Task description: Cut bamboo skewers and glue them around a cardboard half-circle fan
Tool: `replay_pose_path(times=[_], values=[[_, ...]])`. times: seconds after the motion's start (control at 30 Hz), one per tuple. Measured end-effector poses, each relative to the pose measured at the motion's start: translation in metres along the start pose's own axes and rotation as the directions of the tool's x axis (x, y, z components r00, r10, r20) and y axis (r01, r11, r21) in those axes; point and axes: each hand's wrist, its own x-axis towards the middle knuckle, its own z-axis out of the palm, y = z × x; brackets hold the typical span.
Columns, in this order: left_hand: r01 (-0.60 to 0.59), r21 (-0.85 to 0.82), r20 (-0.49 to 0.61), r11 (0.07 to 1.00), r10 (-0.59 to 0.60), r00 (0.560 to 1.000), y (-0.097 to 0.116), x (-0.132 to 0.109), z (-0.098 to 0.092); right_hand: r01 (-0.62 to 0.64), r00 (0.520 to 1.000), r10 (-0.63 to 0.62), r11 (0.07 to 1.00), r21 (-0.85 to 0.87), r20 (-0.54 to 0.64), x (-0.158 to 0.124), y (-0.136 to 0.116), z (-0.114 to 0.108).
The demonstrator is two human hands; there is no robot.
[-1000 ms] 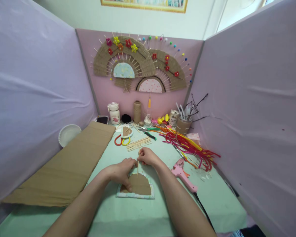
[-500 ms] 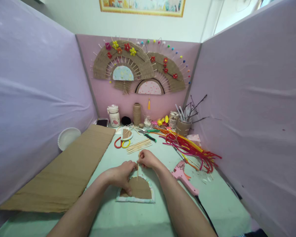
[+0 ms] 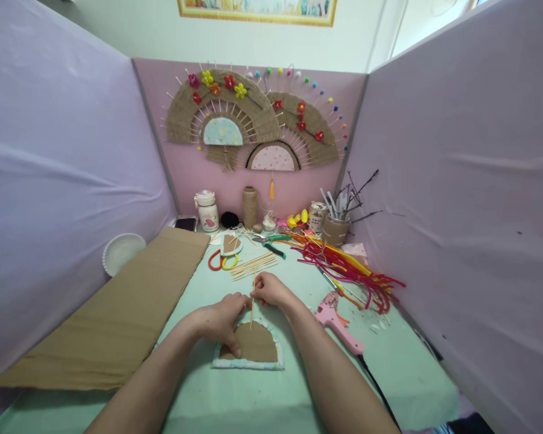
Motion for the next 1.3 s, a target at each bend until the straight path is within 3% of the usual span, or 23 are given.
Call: replay_pose_path(times=[0.87, 1.3], values=[[-0.01, 0.083, 0.036, 0.996, 0.007, 0.999, 0.008, -0.001, -0.004, 0.01, 1.0, -0.009, 1.0, -0.023, 0.03, 0.002, 0.004, -0.004], [-0.013, 0.094, 0.032, 0.995, 0.01, 0.999, 0.008, -0.002, -0.006, -0.036, 0.999, 0.035, 0.996, -0.077, -0.012, -0.012, -0.007, -0.009]])
